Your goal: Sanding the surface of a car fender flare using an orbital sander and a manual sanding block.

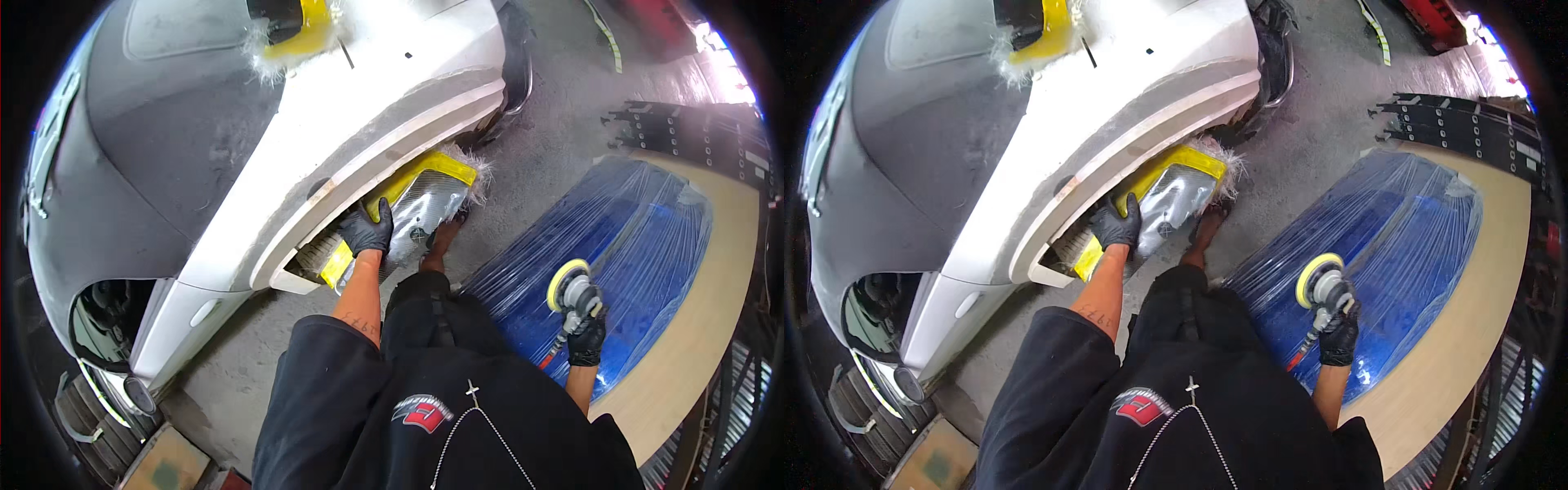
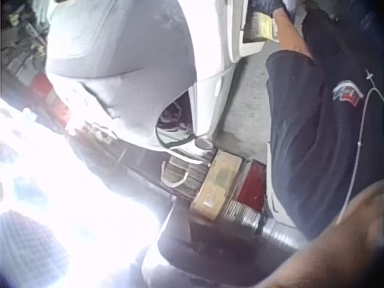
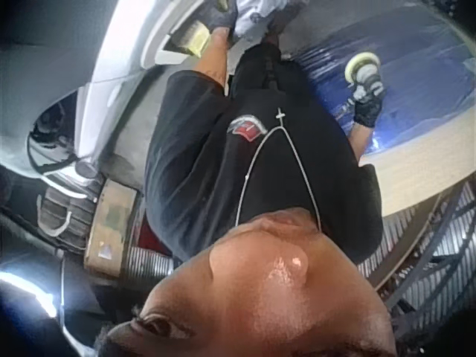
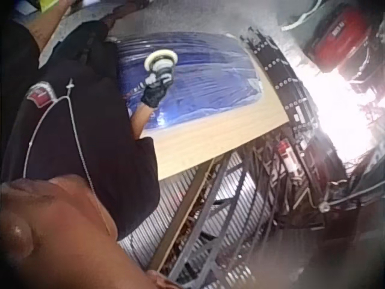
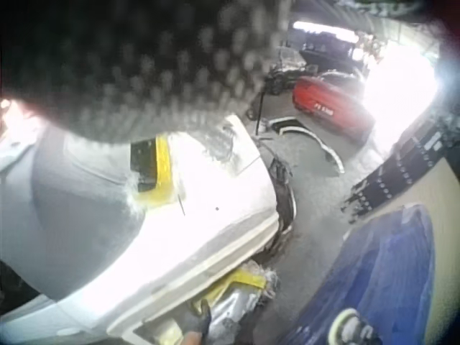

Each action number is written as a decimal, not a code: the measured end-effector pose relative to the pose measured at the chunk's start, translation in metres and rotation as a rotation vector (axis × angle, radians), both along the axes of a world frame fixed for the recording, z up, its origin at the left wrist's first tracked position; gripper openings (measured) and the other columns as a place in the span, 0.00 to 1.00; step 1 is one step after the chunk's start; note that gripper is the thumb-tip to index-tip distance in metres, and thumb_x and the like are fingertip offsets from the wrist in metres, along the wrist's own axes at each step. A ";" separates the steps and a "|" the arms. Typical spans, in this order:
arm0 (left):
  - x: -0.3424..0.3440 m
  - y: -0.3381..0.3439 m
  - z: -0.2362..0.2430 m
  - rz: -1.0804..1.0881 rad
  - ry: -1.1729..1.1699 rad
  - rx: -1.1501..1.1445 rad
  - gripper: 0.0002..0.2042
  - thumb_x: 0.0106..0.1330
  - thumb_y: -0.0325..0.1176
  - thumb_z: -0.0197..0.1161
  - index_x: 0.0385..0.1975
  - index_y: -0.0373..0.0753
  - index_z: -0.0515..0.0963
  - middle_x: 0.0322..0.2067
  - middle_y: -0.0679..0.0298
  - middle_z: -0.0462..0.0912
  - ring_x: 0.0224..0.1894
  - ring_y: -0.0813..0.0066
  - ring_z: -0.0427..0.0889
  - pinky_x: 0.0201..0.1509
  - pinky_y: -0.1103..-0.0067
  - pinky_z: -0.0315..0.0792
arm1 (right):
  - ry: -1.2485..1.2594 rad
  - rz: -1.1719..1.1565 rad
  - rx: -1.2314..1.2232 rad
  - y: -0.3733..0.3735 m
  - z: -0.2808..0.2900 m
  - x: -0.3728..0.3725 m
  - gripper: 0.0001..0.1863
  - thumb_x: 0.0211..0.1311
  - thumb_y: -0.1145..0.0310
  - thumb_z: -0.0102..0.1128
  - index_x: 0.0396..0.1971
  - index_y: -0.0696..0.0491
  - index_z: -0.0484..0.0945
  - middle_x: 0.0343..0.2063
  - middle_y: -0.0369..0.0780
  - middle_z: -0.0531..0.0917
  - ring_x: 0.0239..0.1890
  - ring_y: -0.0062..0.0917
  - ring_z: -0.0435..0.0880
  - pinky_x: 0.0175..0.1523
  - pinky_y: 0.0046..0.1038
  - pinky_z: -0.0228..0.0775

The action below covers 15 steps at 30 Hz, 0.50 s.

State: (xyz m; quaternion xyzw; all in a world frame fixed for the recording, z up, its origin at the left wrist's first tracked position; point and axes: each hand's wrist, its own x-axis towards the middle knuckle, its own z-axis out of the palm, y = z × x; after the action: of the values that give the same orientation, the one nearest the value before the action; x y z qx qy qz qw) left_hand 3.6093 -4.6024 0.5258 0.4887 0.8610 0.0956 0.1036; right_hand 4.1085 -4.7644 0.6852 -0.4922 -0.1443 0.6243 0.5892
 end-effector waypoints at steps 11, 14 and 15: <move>-0.069 0.051 -0.045 -0.419 -0.666 -0.041 0.42 0.62 0.61 0.64 0.70 0.37 0.65 0.70 0.46 0.64 0.72 0.51 0.62 0.75 0.68 0.57 | 0.606 0.226 0.444 -0.125 -0.007 0.083 0.28 0.76 0.49 0.51 0.65 0.53 0.68 0.57 0.39 0.77 0.54 0.29 0.76 0.65 0.36 0.65; -0.099 0.048 -0.055 -0.351 -0.640 -0.316 0.40 0.63 0.58 0.64 0.69 0.39 0.67 0.70 0.49 0.66 0.72 0.54 0.64 0.74 0.69 0.57 | -0.136 -0.505 -0.003 -0.113 0.037 0.016 0.32 0.72 0.49 0.56 0.68 0.53 0.65 0.59 0.43 0.75 0.57 0.33 0.74 0.63 0.40 0.67; -0.107 0.049 -0.059 -0.405 -0.625 -0.226 0.41 0.61 0.61 0.65 0.68 0.36 0.68 0.67 0.48 0.70 0.70 0.53 0.68 0.73 0.69 0.60 | 0.023 -0.407 0.096 -0.128 0.035 0.019 0.32 0.73 0.50 0.54 0.69 0.52 0.63 0.62 0.41 0.73 0.61 0.32 0.71 0.66 0.42 0.62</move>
State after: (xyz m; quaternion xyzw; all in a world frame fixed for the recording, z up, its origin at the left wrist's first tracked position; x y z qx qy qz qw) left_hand 3.5026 -4.5536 0.4663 0.5817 0.6790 0.1220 0.4309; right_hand 4.1279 -4.8923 0.7199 -0.4754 -0.0646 0.4906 0.7274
